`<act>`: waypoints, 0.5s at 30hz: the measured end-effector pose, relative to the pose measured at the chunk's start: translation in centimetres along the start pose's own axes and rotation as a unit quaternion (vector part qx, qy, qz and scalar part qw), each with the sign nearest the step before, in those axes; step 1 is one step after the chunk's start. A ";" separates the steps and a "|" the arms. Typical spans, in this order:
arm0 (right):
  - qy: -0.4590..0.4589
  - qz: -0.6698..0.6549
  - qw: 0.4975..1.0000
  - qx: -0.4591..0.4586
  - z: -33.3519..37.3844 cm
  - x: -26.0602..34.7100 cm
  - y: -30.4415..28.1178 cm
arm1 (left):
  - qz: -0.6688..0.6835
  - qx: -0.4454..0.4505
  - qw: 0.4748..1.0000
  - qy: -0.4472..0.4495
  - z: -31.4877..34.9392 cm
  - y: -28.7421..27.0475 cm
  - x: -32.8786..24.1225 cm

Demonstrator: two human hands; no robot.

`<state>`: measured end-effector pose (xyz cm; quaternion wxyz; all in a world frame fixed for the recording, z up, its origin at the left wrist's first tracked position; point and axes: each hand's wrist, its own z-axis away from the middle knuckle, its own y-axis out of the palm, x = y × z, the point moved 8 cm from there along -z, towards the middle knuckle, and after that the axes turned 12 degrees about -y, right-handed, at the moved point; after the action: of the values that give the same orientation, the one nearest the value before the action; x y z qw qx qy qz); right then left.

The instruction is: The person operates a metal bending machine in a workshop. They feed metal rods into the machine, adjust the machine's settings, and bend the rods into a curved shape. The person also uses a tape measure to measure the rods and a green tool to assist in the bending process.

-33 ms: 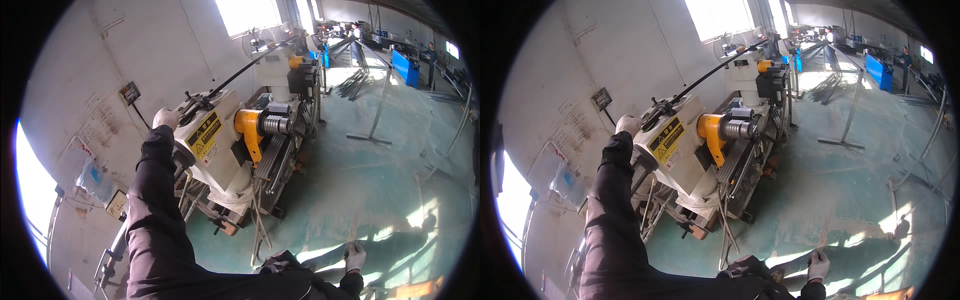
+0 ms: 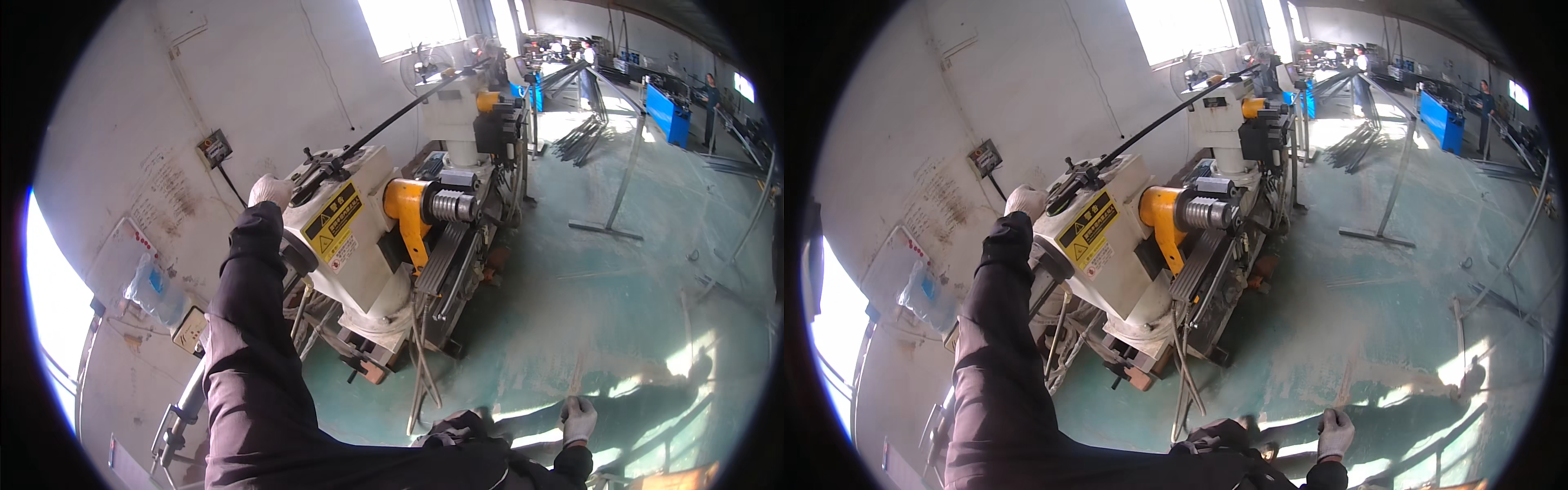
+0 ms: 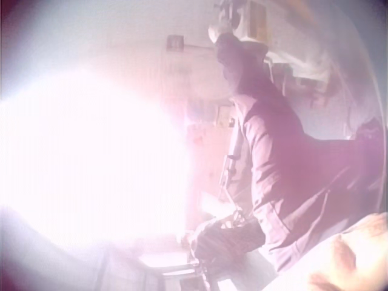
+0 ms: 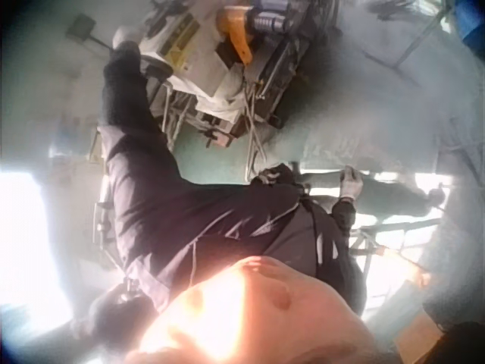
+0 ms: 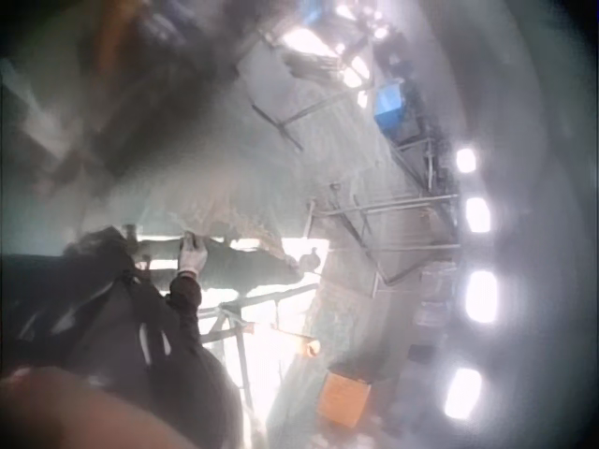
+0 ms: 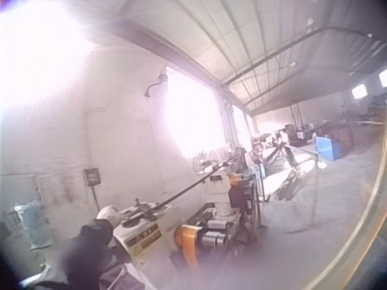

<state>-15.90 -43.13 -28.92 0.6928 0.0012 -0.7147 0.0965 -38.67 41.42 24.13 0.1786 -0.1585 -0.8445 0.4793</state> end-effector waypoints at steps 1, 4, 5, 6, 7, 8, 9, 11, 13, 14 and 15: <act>0.027 0.021 0.999 0.013 -1.9 0.1 1.0 | -0.136 0.037 0.987 0.074 -0.5 1.4 -1.1; 0.025 0.047 0.996 0.075 -7.2 0.5 4.7 | -0.012 0.085 0.989 -0.120 -2.4 3.0 -0.2; 0.030 0.048 0.995 0.087 -8.7 0.2 5.9 | 0.061 0.097 0.971 -0.211 -2.7 3.7 0.3; 0.033 0.051 0.993 0.100 -10.3 -0.1 7.3 | 0.049 0.117 0.968 -0.215 -3.0 4.5 -0.3; 0.037 0.055 0.991 0.114 -11.7 -0.4 8.6 | -0.119 0.113 0.986 -0.013 -3.4 4.9 -3.3; 0.044 0.056 0.989 0.127 -13.2 -0.8 10.0 | -0.049 0.112 0.990 -0.067 -4.1 4.9 -2.8; 0.045 0.052 0.987 0.142 -14.8 -0.8 11.5 | 0.009 0.113 0.989 -0.100 -4.8 4.9 -2.4; 0.066 0.044 0.984 0.159 -18.4 -0.5 14.3 | -0.011 0.133 0.987 -0.090 -5.5 5.7 -2.4; 0.049 0.051 0.982 0.174 -22.2 1.0 16.1 | 0.001 0.184 0.969 -0.166 -5.8 6.9 -1.7; 0.031 0.052 0.982 0.179 -24.3 2.1 17.2 | -0.048 0.190 0.977 -0.079 -5.9 7.1 -2.8; 0.013 0.048 0.982 0.184 -26.3 3.1 18.3 | -0.088 0.179 0.977 -0.069 -6.2 7.0 -2.9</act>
<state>7.57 -21.13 -27.78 0.6845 0.0933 -0.6750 0.2591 -32.59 48.25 20.56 0.1871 -0.0160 -0.7656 0.6153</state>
